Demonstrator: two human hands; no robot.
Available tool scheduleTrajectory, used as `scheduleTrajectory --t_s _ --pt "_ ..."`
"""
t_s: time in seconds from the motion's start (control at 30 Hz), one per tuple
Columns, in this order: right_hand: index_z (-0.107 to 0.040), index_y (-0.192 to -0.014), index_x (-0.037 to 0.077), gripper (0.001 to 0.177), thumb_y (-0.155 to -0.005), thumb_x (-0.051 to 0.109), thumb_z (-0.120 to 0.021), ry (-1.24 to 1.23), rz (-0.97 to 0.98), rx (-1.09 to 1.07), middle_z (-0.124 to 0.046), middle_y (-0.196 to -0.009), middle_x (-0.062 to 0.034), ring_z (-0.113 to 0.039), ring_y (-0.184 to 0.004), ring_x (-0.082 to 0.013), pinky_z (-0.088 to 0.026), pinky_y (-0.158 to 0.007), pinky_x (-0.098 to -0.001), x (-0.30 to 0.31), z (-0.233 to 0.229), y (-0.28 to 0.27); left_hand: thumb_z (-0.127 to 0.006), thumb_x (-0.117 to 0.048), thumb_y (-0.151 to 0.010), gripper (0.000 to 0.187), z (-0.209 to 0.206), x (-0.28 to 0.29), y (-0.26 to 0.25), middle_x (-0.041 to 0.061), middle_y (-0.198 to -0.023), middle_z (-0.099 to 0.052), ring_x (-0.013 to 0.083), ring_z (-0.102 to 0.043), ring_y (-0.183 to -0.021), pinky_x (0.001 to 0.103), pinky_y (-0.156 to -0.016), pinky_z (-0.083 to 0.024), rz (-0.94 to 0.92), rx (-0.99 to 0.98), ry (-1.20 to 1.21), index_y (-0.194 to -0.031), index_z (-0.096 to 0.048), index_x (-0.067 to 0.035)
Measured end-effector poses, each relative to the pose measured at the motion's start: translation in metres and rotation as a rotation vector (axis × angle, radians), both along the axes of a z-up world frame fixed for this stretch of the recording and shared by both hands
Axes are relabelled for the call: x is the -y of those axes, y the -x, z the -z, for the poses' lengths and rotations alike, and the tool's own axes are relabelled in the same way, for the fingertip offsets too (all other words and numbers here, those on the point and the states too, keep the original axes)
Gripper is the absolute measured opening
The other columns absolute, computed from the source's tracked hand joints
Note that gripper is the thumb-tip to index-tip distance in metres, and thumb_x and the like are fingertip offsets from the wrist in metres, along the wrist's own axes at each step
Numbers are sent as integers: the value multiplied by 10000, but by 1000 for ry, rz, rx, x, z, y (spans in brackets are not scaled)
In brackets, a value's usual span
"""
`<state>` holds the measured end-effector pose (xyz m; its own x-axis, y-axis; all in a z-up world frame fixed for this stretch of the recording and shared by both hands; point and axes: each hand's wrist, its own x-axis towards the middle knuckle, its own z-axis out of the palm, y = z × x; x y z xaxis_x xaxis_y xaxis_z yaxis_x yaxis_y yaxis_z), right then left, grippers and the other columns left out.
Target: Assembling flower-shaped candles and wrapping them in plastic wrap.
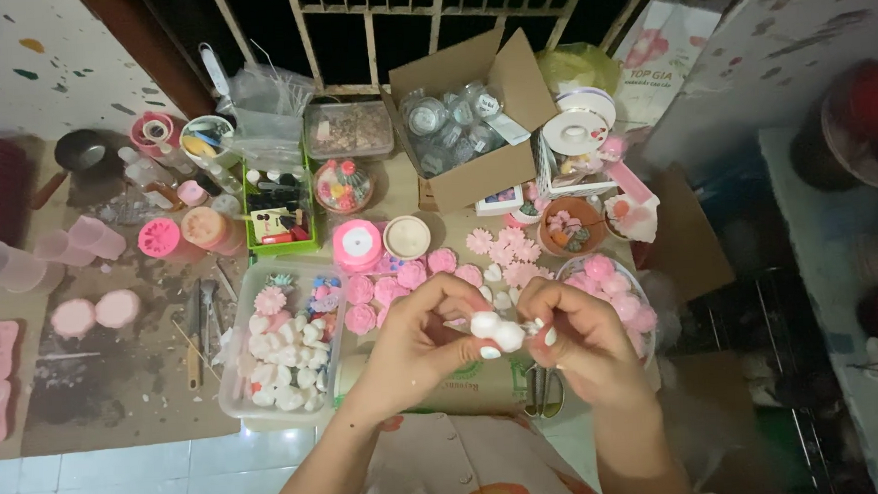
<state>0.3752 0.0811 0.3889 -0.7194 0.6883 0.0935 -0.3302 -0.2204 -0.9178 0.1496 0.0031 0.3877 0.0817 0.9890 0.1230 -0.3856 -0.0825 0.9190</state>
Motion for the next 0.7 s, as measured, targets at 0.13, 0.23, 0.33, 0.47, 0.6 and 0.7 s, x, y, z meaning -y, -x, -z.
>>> scheduleTrajectory --t_s 0.13,0.23,0.33,0.47,0.6,0.7 --pt "-552 -1008 -16 171 -1002 123 -653 79 13 11 -487 -1057 -80 -417 -764 -79 -332 -616 -207 -6 2 -1 -793 -28 -898 335 3 0 2 37 -1077 -674 73 -641 -945 213 -734 -538 24 33 -7 -1157 -581 -24" --pt "-544 -996 -1 136 -1001 94 -641 151 -23 -17 -501 -1027 -75 -423 -735 -74 -324 -565 -207 -13 16 4 -796 -37 -889 310 5 -3 1 42 -1087 -677 94 -682 -959 235 -765 -584 16 -39 -30 -1125 -596 -16" --pt "-533 -1030 18 112 -982 39 -633 291 -33 -40 -521 -971 -53 -452 -730 -84 -325 -550 -217 -18 38 16 -810 -19 -883 292 8 -8 -2 60 -1062 -702 108 -695 -975 254 -774 -605 -36 -125 -51 -1091 -606 -8" --pt "-565 -1135 15 211 -931 4 -616 525 -83 -77 -599 -945 -60 -466 -627 -72 -305 -470 -201 -21 58 26 -753 -11 -924 234 5 -12 -3 52 -1100 -701 106 -689 -1019 258 -811 -616 -88 -153 -36 -1103 -601 -17" --pt "-585 -1270 51 403 -871 -4 -601 705 -126 -66 -622 -932 -50 -505 -636 -80 -314 -467 -189 -18 70 18 -777 18 -885 250 -13 -7 -5 99 -1177 -568 166 -647 -1042 278 -703 -626 -209 -348 -149 -1084 -627 0" --pt "-576 -1241 96 347 -908 3 -609 854 -145 -16 -607 -928 -36 -507 -640 -79 -314 -477 -190 -17 92 10 -756 11 -891 247 -19 -7 -4 97 -1258 -583 176 -658 -1088 280 -784 -643 -154 -281 -195 -1089 -610 -6"
